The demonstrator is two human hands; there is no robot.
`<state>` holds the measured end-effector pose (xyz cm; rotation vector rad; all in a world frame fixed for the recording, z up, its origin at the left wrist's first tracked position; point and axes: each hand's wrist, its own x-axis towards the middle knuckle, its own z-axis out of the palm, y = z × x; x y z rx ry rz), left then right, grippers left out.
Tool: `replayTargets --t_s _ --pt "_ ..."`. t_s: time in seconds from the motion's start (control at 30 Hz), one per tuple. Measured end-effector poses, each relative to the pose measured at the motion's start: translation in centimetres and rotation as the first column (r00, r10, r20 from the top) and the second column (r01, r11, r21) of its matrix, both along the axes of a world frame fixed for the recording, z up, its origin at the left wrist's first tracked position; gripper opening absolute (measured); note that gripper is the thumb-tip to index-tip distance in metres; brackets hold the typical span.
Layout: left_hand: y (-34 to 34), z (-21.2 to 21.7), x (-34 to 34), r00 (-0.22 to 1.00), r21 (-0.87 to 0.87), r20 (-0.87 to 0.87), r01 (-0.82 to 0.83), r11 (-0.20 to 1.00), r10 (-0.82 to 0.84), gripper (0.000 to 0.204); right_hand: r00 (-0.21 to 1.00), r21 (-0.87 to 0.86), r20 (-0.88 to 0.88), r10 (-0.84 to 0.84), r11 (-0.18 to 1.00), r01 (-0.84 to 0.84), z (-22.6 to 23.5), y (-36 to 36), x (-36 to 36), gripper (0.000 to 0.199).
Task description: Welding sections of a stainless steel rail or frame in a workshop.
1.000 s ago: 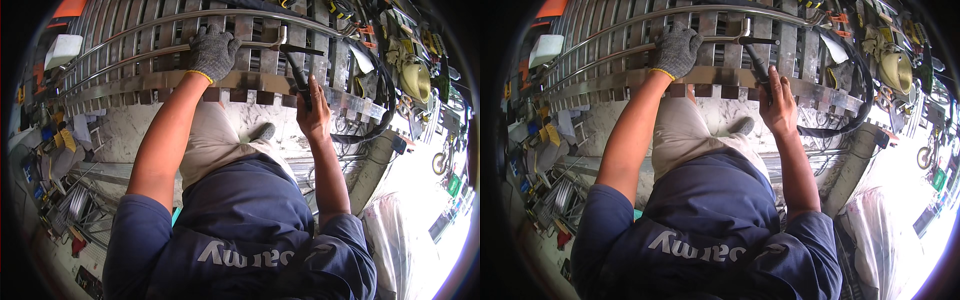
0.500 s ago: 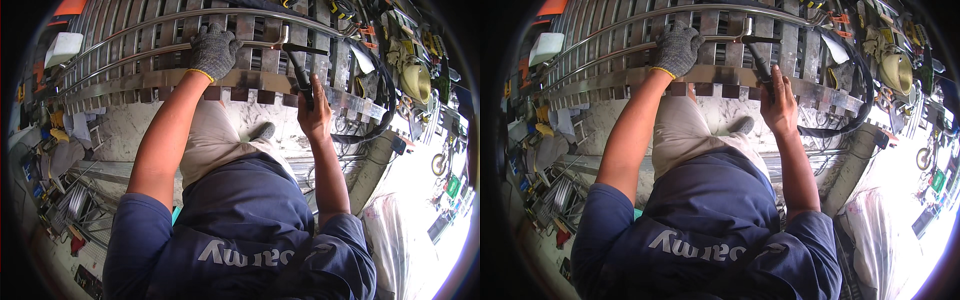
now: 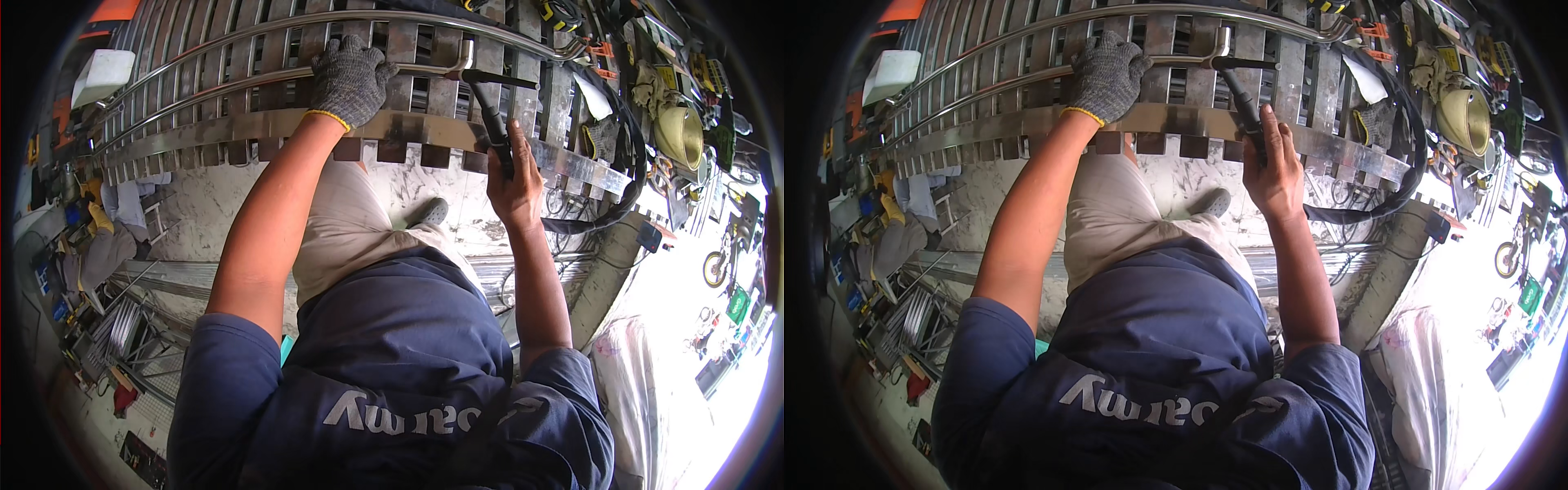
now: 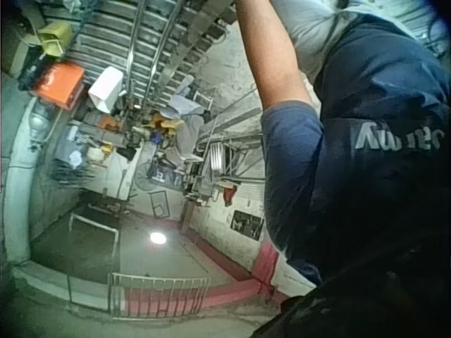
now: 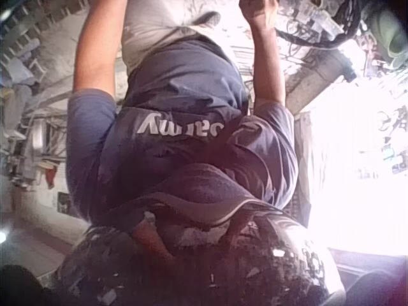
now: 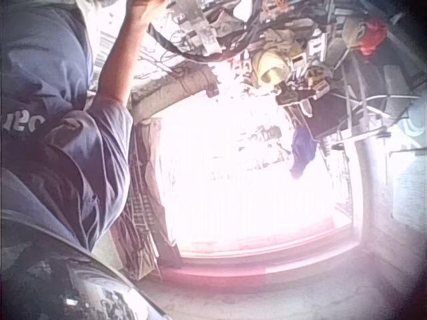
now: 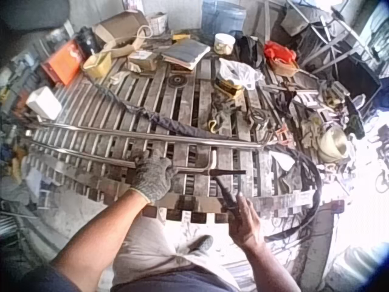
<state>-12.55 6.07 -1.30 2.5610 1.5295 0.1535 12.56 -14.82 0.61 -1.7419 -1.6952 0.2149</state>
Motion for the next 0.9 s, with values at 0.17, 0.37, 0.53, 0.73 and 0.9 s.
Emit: replayTargets --t_s 0.17,0.37,0.53,0.73,0.9 --pt "-0.1 -0.1 0.1 1.0 0.068 0.021 -0.008 0.998 0.007 0.03 1.0 -0.027 -0.002 -0.007 1.0 0.007 -0.4 -0.2 0.1 0.065" --pt "-0.2 -0.1 0.1 0.998 0.093 0.06 0.001 0.996 -0.007 0.026 0.988 0.004 0.154 -0.028 1.0 0.028 -0.9 -0.6 0.0 0.063" --pt "-0.1 -0.5 0.0 0.999 0.107 0.04 -0.005 0.994 0.0 0.029 0.984 0.019 0.177 -0.004 1.0 0.001 -1.1 -0.5 0.1 0.065" --pt "-0.1 -0.5 0.1 0.999 0.078 0.028 -0.018 0.997 0.016 0.031 1.0 0.031 0.013 0.011 0.999 -0.011 -0.7 -0.2 0.0 0.063" --pt "0.1 -0.8 -0.2 0.998 0.101 0.06 0.006 0.995 -0.012 0.033 0.997 0.045 0.074 0.004 0.999 -0.008 -0.9 -0.2 0.0 0.063"
